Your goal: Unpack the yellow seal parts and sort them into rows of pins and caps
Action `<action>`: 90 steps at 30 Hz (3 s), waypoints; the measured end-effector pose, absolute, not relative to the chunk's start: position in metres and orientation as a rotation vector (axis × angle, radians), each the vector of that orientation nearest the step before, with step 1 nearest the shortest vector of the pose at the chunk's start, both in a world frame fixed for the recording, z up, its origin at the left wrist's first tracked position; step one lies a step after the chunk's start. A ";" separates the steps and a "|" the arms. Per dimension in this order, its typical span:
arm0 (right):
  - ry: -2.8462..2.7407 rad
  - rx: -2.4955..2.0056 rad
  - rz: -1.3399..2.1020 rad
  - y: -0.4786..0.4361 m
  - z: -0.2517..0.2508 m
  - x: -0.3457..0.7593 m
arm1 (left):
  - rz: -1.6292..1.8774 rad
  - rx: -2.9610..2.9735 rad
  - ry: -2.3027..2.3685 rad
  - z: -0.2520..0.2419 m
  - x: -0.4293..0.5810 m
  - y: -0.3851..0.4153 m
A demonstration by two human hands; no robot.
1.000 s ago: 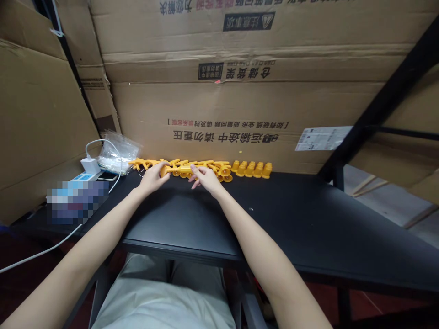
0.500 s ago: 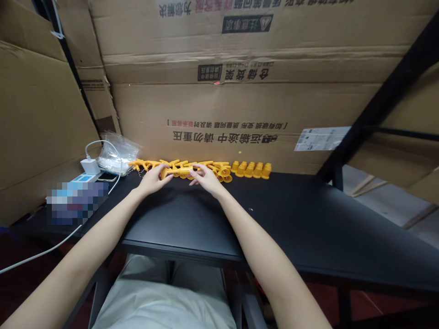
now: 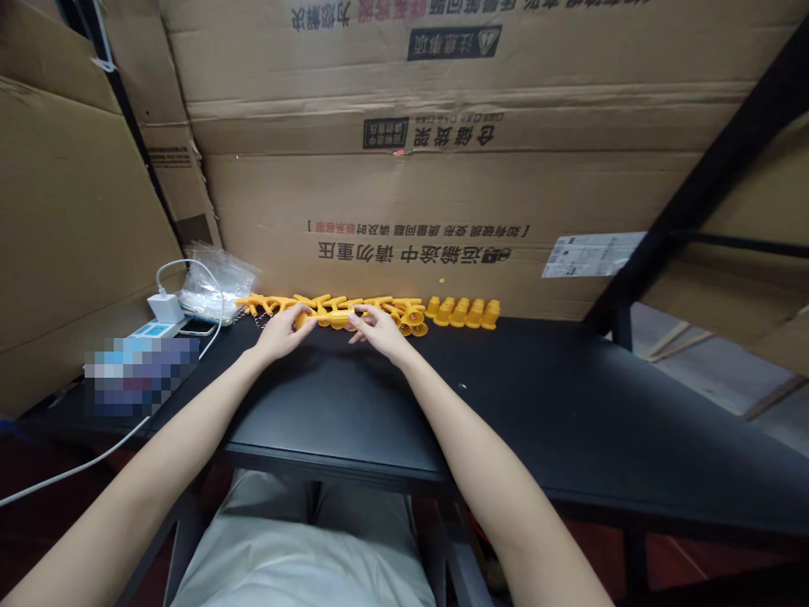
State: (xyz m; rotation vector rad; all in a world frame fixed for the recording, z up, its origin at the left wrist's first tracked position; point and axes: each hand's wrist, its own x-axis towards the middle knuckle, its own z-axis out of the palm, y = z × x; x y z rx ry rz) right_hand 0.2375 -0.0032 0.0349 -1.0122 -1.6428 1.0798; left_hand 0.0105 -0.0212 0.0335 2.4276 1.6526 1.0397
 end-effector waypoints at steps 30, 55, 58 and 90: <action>-1.854 -1.307 -0.551 0.038 -0.002 0.272 | 0.955 2.432 1.563 0.024 0.014 -0.017; -2.016 -1.291 -0.573 0.042 -0.004 0.254 | 0.931 2.475 1.462 0.023 0.015 -0.017; -1.747 -1.345 -0.539 0.054 -0.004 0.284 | 0.922 2.474 1.479 0.024 0.015 -0.017; -1.111 -1.548 -0.169 0.080 -0.024 0.360 | 0.954 2.421 1.979 0.021 -0.001 -0.001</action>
